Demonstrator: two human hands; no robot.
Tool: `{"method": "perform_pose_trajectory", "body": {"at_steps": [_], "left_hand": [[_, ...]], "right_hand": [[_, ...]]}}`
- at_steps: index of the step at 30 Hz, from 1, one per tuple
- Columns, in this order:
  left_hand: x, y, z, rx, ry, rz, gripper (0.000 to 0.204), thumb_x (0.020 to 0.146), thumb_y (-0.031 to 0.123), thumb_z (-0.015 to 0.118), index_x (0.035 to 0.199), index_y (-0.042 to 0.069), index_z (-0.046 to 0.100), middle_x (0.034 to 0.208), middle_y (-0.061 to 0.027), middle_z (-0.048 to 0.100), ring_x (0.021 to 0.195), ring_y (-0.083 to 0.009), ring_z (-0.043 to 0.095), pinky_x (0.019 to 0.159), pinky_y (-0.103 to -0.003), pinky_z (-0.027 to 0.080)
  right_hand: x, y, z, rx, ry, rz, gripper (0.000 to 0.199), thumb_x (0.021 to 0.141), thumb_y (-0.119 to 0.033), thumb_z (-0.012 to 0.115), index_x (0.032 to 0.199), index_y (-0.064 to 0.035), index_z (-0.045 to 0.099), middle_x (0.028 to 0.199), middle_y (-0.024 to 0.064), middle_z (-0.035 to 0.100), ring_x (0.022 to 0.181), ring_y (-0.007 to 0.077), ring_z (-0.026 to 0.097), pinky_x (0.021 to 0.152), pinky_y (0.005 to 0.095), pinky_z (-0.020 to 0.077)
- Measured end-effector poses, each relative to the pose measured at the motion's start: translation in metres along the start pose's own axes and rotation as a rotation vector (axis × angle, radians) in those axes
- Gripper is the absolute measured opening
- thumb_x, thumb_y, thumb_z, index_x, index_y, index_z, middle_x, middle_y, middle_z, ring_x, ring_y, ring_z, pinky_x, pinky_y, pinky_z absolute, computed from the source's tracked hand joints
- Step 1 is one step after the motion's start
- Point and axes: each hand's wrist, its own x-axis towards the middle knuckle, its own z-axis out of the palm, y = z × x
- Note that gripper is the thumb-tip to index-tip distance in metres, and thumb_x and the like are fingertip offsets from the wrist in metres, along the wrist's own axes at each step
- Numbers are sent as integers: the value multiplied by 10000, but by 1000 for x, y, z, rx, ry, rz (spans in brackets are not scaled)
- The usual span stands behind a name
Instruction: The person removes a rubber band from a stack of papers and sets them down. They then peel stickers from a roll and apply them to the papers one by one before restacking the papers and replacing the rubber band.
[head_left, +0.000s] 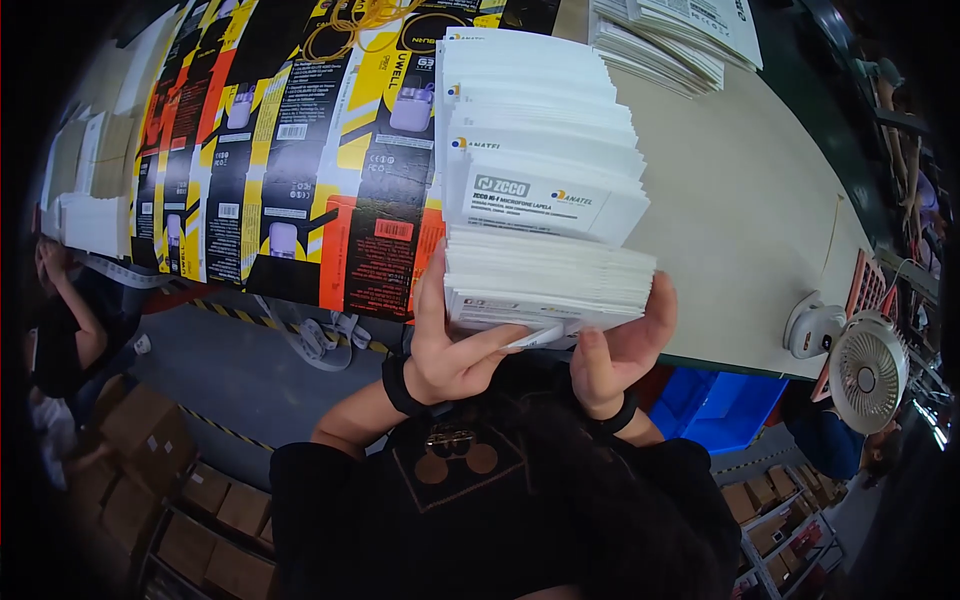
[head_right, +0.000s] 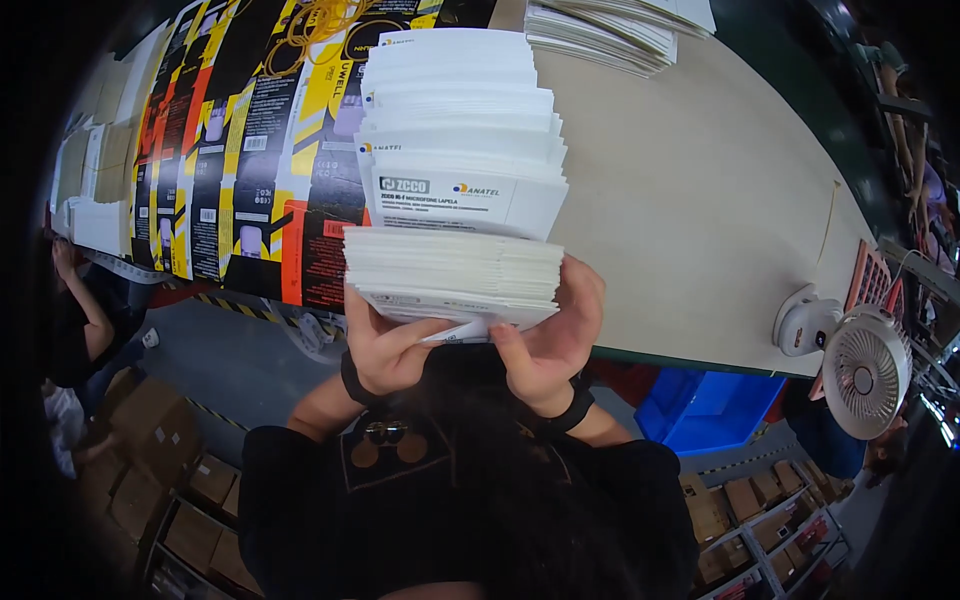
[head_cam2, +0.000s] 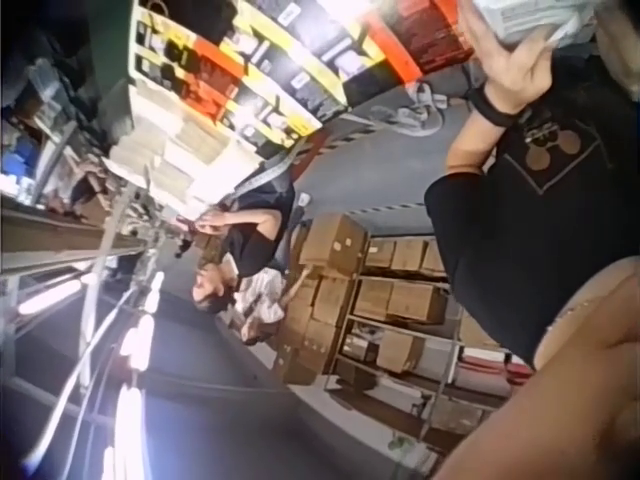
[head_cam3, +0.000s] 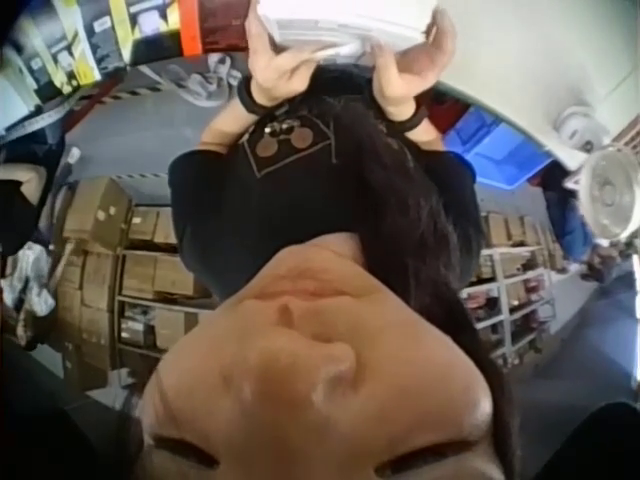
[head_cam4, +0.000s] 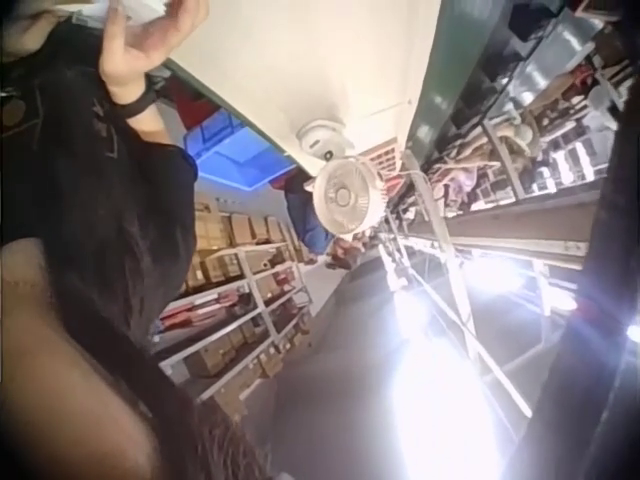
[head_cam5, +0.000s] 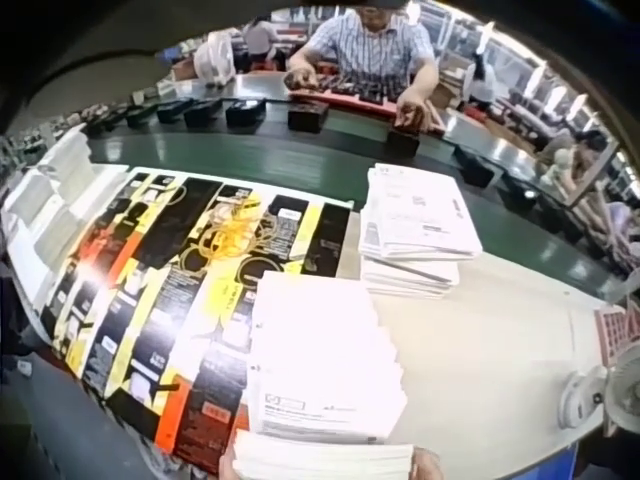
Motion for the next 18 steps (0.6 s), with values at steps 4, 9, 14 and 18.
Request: {"method": "perform_pose_trajectory", "body": {"at_steps": [4, 9, 14, 18], "left_hand": [[0, 0, 1, 46, 17, 17, 258, 609, 59, 699, 862, 111, 698, 1346, -317, 172, 1240, -434, 272, 1000, -410, 290], [8, 6, 6, -10, 70, -63, 210, 626, 71, 695, 833, 105, 702, 1350, -303, 179, 1234, -413, 295, 988, -401, 307], [13, 8, 2, -80, 81, -125, 169, 646, 87, 692, 813, 98, 704, 1353, -288, 197, 1238, -406, 296, 983, -400, 313], [13, 7, 4, -119, 108, -171, 183, 627, 98, 701, 809, 110, 706, 1349, -286, 218, 1210, -385, 333, 985, -395, 313]], "right_hand": [[13, -15, 10, -3, 34, 186, 738, 714, -36, 634, 1327, 17, 227, 1278, 152, 353, 1182, 245, 358, 993, 365, 265], [28, -17, 12, -322, -122, 279, 760, 704, -60, 647, 1333, 9, 227, 1308, 136, 317, 1198, 227, 327, 996, 345, 249], [26, -4, 11, -379, -62, 93, 761, 705, -78, 651, 1334, 4, 230, 1310, 144, 308, 1204, 234, 318, 996, 344, 249], [24, -4, 17, -196, 72, 191, 777, 708, -125, 657, 1339, 4, 222, 1327, 154, 293, 1213, 245, 313, 1004, 352, 239]]}}
